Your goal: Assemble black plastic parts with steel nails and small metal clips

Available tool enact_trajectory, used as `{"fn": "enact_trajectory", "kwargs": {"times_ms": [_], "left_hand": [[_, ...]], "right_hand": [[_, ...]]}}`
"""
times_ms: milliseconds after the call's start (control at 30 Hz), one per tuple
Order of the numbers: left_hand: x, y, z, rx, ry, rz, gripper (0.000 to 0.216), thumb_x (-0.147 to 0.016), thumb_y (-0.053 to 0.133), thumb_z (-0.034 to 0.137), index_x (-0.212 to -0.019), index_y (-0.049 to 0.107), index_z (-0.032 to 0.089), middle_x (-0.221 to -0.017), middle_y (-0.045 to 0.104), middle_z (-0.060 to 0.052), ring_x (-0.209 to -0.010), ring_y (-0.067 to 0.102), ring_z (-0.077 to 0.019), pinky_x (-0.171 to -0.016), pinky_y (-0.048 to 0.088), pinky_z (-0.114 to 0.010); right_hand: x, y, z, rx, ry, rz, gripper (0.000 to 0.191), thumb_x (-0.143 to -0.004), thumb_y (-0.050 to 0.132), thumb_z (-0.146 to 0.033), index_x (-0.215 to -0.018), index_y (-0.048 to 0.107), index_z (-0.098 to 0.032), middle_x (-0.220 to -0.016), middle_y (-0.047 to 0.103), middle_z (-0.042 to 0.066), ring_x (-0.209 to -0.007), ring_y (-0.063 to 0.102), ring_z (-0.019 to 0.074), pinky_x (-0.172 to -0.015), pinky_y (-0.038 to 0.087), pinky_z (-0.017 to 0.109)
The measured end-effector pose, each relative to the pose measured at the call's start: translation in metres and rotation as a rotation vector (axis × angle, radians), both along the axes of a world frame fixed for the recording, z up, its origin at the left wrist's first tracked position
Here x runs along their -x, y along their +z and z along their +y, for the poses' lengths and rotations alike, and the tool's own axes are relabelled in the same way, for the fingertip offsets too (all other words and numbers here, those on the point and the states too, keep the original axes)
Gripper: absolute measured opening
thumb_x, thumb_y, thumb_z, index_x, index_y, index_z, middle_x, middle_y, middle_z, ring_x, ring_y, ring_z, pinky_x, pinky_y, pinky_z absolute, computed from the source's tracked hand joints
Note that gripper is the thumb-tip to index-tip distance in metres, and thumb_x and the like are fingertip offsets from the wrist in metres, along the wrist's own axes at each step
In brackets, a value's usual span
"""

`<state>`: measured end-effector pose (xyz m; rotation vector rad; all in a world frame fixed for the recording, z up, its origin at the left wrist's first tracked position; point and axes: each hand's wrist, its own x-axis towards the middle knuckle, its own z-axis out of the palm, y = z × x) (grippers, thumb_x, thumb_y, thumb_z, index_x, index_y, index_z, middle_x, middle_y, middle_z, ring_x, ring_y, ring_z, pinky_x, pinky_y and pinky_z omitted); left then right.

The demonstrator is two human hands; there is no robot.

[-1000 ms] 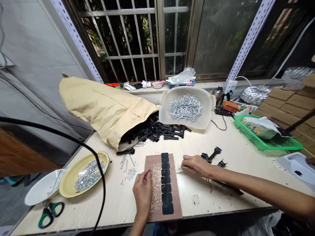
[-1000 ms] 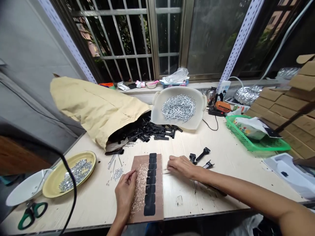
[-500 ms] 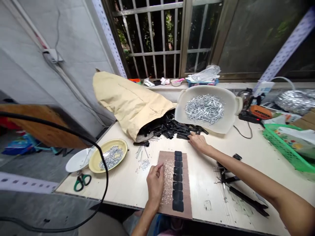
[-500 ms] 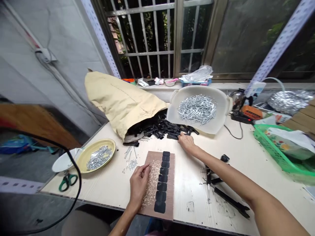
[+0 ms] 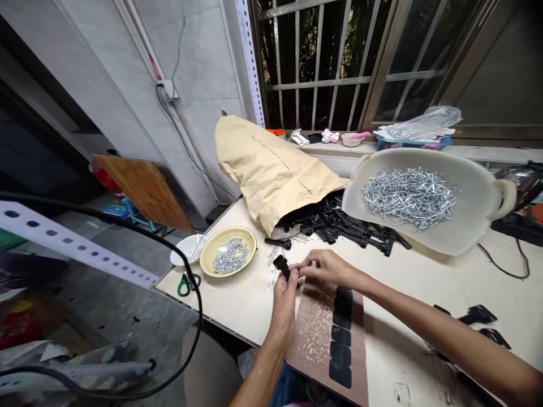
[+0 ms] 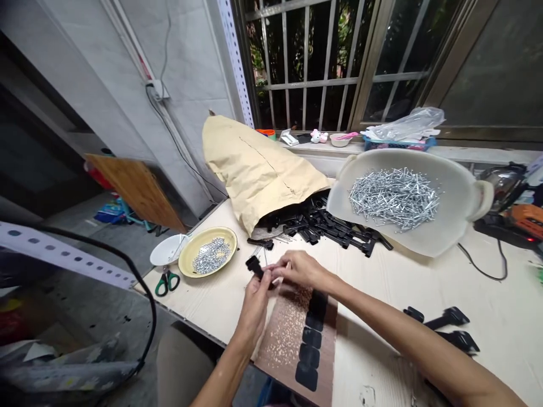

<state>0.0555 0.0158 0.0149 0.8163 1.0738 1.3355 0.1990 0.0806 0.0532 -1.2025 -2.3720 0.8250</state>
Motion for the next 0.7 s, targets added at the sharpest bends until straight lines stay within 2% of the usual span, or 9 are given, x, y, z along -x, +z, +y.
{"fn": "enact_trajectory", "kwargs": {"times_ms": [100,167,233,333,433,500,567,633,700], "left_hand": [[0.026,-0.003,-0.003,0.050,0.211,0.208,0.041,-0.078,0.058,0.046,-0.102,0.059,0.014,-0.088,0.063,-0.006,-0.064,0.060,-0.0121,-0.065,0.049,-0.025],[0.041,-0.003,-0.006,0.066,0.224,0.387,0.043,-0.077,0.058,0.047,-0.107,0.058,0.015,-0.090,0.063,-0.006,-0.056,0.057,-0.0113,-0.055,0.048,-0.024],[0.051,-0.002,-0.007,0.043,0.175,0.568,0.043,-0.080,0.055,0.043,-0.113,0.058,0.016,-0.091,0.064,-0.008,-0.061,0.060,-0.0152,-0.053,0.049,-0.026],[0.060,-0.001,-0.002,-0.122,0.135,0.861,0.040,-0.084,0.048,0.026,-0.123,0.055,0.018,-0.092,0.067,-0.010,-0.081,0.064,-0.0225,-0.068,0.051,-0.033],[0.061,0.000,0.008,-0.427,0.143,1.179,0.050,-0.083,0.043,0.011,-0.132,0.046,0.021,-0.117,0.061,-0.011,-0.114,0.051,-0.0275,-0.094,0.041,-0.045],[0.058,0.002,0.016,-0.579,0.115,1.354,0.056,-0.082,0.039,0.004,-0.135,0.042,0.023,-0.134,0.050,-0.009,-0.132,0.032,-0.0297,-0.104,0.027,-0.053],[0.052,0.004,0.022,-0.635,0.069,1.447,0.059,-0.080,0.036,0.000,-0.133,0.043,0.024,-0.135,0.048,-0.007,-0.135,0.025,-0.0309,-0.106,0.018,-0.059],[0.046,0.005,0.025,-0.626,0.009,1.415,0.052,-0.080,0.036,0.000,-0.124,0.052,0.023,-0.122,0.058,-0.007,-0.127,0.038,-0.0301,-0.106,0.017,-0.060],[0.041,0.003,0.026,-0.552,-0.042,1.256,0.038,-0.081,0.039,0.005,-0.110,0.059,0.020,-0.104,0.065,-0.008,-0.109,0.053,-0.0270,-0.103,0.027,-0.056]], "right_hand": [[0.030,-0.012,0.037,-0.177,-0.159,-0.172,0.024,-0.089,0.047,-0.036,-0.098,0.063,-0.020,-0.100,0.063,0.005,-0.087,0.059,0.0171,-0.071,0.040,0.024],[0.047,-0.023,0.057,-0.225,-0.201,-0.305,0.024,-0.087,0.052,-0.033,-0.106,0.060,-0.022,-0.107,0.061,0.007,-0.092,0.059,0.0193,-0.071,0.040,0.025],[0.058,-0.032,0.069,-0.225,-0.191,-0.356,0.027,-0.083,0.056,-0.031,-0.109,0.058,-0.023,-0.108,0.060,0.007,-0.095,0.058,0.0208,-0.072,0.040,0.026],[0.058,-0.035,0.067,-0.239,-0.187,-0.345,0.027,-0.082,0.057,-0.028,-0.108,0.057,-0.020,-0.106,0.061,0.007,-0.096,0.057,0.0202,-0.075,0.041,0.026],[0.040,-0.027,0.048,-0.245,-0.134,-0.195,0.026,-0.081,0.056,-0.028,-0.105,0.056,-0.018,-0.100,0.062,0.005,-0.087,0.057,0.0170,-0.073,0.041,0.025],[0.024,-0.020,0.032,-0.165,-0.073,-0.016,0.022,-0.080,0.056,-0.029,-0.099,0.057,-0.017,-0.089,0.062,0.003,-0.077,0.056,0.0145,-0.068,0.042,0.024],[0.010,-0.013,0.021,0.014,-0.013,0.120,0.022,-0.080,0.056,-0.033,-0.094,0.058,-0.016,-0.080,0.062,0.001,-0.068,0.055,0.0128,-0.062,0.042,0.023],[-0.003,-0.009,0.022,0.245,0.085,0.159,0.028,-0.082,0.054,-0.039,-0.096,0.060,-0.015,-0.077,0.062,0.001,-0.064,0.055,0.0122,-0.058,0.043,0.023],[-0.013,-0.006,0.036,0.354,0.137,0.143,0.035,-0.087,0.047,-0.043,-0.102,0.060,-0.015,-0.084,0.063,0.004,-0.066,0.058,0.0126,-0.057,0.045,0.024]]}}
